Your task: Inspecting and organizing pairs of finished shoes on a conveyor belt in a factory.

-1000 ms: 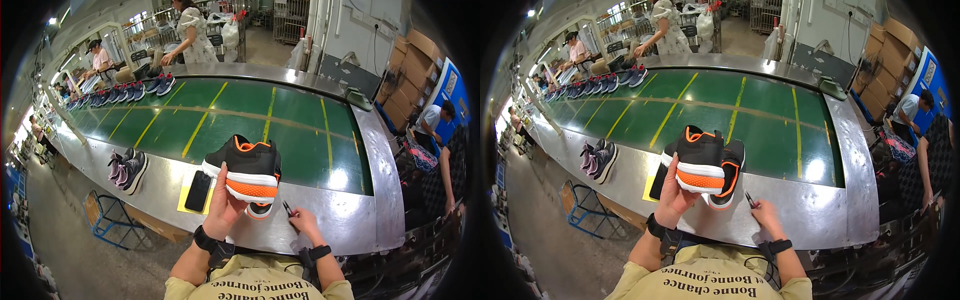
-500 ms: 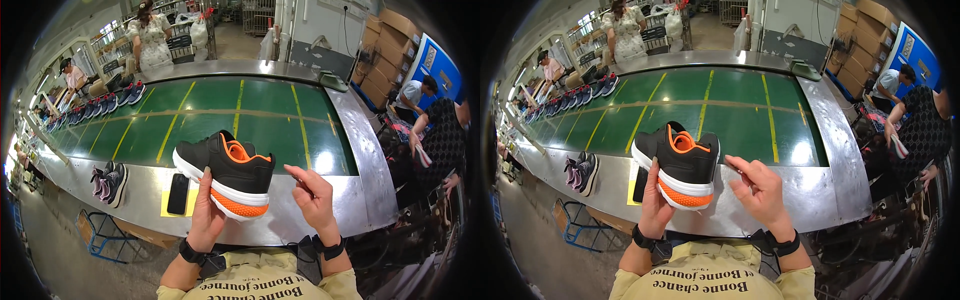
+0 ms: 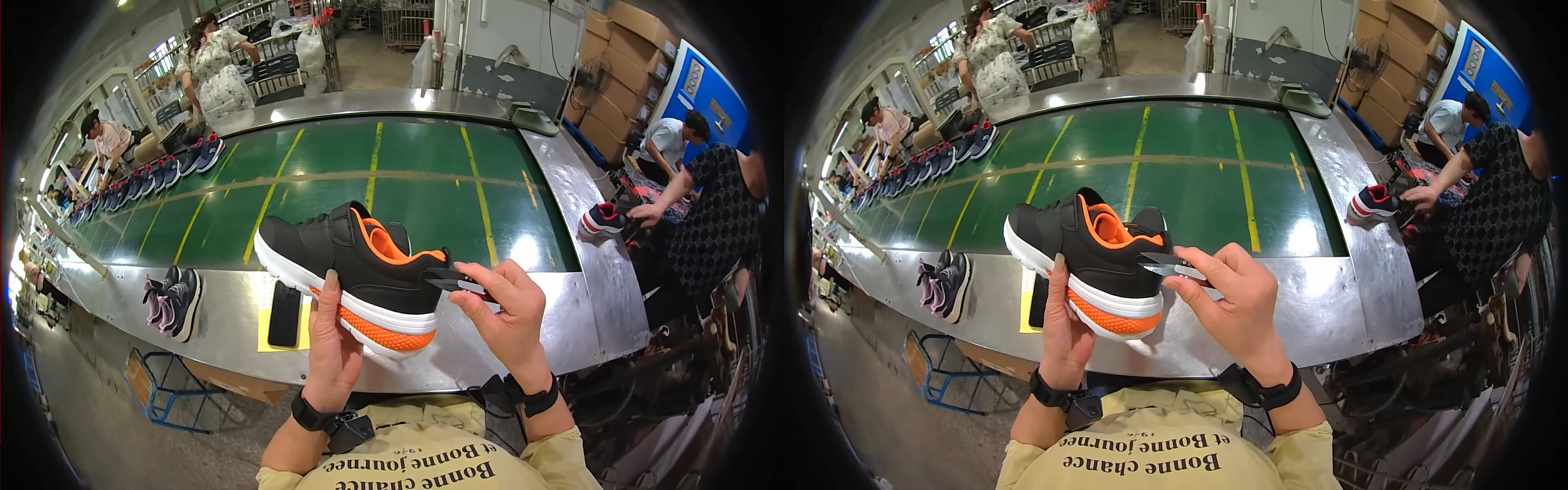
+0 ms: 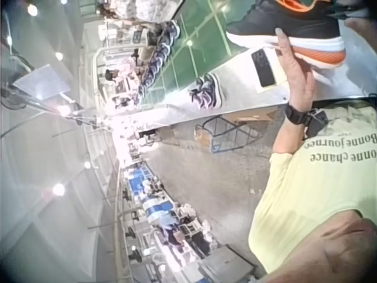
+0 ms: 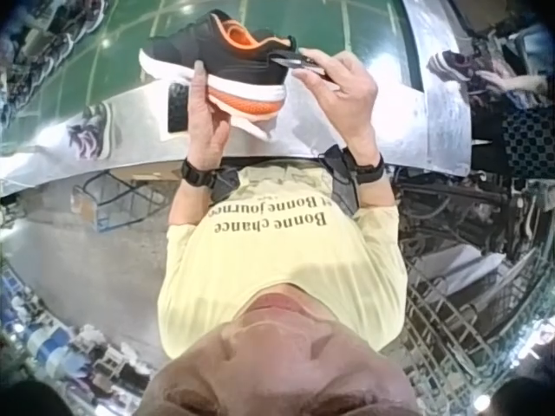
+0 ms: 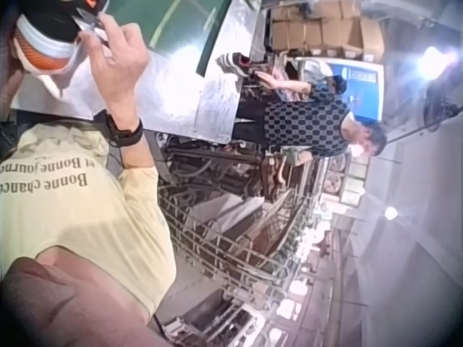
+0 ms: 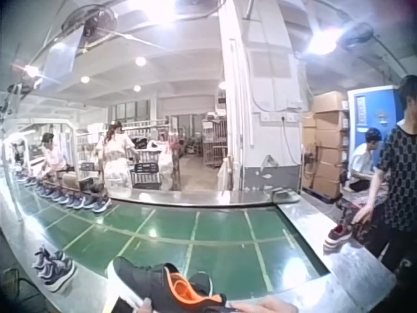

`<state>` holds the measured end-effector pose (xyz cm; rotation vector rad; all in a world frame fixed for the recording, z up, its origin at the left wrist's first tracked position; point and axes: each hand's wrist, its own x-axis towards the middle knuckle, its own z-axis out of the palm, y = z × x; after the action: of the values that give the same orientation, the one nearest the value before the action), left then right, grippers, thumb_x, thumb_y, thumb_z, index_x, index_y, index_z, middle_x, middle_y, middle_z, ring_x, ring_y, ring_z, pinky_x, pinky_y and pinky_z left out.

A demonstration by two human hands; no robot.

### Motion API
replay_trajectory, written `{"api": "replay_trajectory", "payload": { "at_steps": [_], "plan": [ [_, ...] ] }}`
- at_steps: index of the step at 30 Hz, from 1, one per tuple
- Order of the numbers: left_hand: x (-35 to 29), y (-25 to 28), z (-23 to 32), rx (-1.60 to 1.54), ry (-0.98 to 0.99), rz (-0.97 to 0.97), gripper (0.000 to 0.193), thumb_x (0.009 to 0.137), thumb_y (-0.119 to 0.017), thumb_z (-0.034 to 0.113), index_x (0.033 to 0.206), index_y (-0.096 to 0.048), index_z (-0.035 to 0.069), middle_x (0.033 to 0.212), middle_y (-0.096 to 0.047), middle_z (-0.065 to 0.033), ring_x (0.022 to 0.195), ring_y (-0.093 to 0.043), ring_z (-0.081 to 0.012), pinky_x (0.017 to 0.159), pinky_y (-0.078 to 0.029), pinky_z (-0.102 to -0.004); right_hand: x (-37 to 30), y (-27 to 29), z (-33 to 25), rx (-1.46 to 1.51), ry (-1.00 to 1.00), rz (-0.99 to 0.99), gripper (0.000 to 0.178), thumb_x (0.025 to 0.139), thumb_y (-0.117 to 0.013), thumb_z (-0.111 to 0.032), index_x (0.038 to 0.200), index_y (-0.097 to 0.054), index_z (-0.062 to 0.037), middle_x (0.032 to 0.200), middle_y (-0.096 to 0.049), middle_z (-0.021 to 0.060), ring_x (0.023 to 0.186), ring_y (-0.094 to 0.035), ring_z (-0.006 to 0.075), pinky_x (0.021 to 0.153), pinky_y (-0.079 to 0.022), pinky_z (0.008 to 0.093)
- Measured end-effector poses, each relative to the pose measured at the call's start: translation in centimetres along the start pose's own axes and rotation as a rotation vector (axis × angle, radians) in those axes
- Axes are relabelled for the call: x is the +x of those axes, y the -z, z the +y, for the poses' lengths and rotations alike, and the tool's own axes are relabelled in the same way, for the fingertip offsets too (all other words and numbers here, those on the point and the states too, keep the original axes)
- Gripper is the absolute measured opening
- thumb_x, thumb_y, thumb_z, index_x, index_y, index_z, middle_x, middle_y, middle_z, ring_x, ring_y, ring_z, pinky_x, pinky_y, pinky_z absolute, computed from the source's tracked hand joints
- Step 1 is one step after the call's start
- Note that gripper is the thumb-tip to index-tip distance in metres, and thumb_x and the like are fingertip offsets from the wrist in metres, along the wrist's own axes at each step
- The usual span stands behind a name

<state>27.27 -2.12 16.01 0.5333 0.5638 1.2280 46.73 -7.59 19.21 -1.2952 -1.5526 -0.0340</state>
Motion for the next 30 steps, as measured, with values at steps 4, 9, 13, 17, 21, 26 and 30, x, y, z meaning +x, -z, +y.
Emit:
{"api": "replay_trajectory", "payload": {
  "at_steps": [4,9,13,17,21,26,30],
  "plan": [
    [0.1,0.0,-0.2,0.035,-0.024,0.027,0.044,0.092,-0.05,0.035,0.125,-0.045,0.006,0.12,-0.056,-0.0077,0.108,-0.055,-0.0186,0.094,-0.045,-0.0333,-0.1,-0.3,0.5,-0.024,0.002,0.0,0.034,0.066,-0.078,-0.022,0.095,-0.069,-0.0091,0.059,-0.045,0.0017,0.05,-0.043,0.0119,0.044,-0.033,0.0258],
    [0.1,0.2,-0.3,0.05,-0.045,0.035,0.043,0.091,-0.051,0.035,0.123,-0.046,0.006,0.12,-0.055,-0.007,0.108,-0.055,-0.0175,0.094,-0.044,-0.0327,-0.2,-0.3,0.6,-0.014,0.029,0.031,0.032,0.065,-0.078,-0.021,0.093,-0.069,-0.0089,0.059,-0.046,0.002,0.049,-0.044,0.0119,0.044,-0.033,0.0257],
    [0.3,0.4,-0.5,0.135,-0.035,0.061,0.045,0.091,-0.052,0.036,0.123,-0.046,0.006,0.12,-0.055,-0.0069,0.109,-0.054,-0.0173,0.094,-0.044,-0.0326,-0.8,-1.1,2.0,0.037,-0.078,0.022,0.027,0.067,-0.077,-0.015,0.092,-0.069,-0.0079,0.059,-0.046,0.0014,0.05,-0.043,0.0101,0.045,-0.032,0.0247],
    [0.5,0.4,-0.4,0.085,-0.058,0.054,0.045,0.09,-0.052,0.036,0.124,-0.046,0.006,0.119,-0.055,-0.0072,0.108,-0.055,-0.0186,0.094,-0.045,-0.0334,-1.0,-1.2,2.7,0.572,-0.595,0.097,0.025,0.07,-0.075,-0.011,0.094,-0.069,-0.0071,0.061,-0.045,0.0004,0.051,-0.042,0.0081,0.045,-0.031,0.0238],
    [0.6,0.4,-0.1,0.024,0.015,0.022,0.047,0.091,-0.051,0.037,0.125,-0.044,0.006,0.12,-0.055,-0.0081,0.108,-0.055,-0.0202,0.093,-0.046,-0.0344,-1.1,-0.9,2.0,0.162,-0.199,0.073,0.029,0.068,-0.077,-0.016,0.096,-0.069,-0.0094,0.062,-0.046,0.0006,0.051,-0.044,0.0083,0.046,-0.033,0.0228],
    [0.6,0.3,-0.3,0.046,0.044,0.026,0.044,0.091,-0.05,0.038,0.122,-0.046,0.006,0.117,-0.056,-0.0071,0.106,-0.056,-0.0186,0.091,-0.046,-0.0339,-0.5,-1.5,1.6,0.092,-0.091,0.079,0.03,0.066,-0.078,-0.018,0.094,-0.07,-0.0097,0.059,-0.046,0.0014,0.049,-0.044,0.009,0.044,-0.034,0.0237],
    [0.9,0.8,-0.4,0.093,0.031,0.003,0.046,0.092,-0.048,0.037,0.126,-0.044,0.005,0.12,-0.055,-0.0096,0.109,-0.055,-0.0217,0.094,-0.046,-0.0359,-0.3,-1.4,1.8,-0.056,0.005,0.073,0.025,0.065,-0.078,-0.015,0.088,-0.07,-0.0094,0.057,-0.044,0.0017,0.049,-0.043,0.0088,0.043,-0.032,0.0252]
  ]
}}
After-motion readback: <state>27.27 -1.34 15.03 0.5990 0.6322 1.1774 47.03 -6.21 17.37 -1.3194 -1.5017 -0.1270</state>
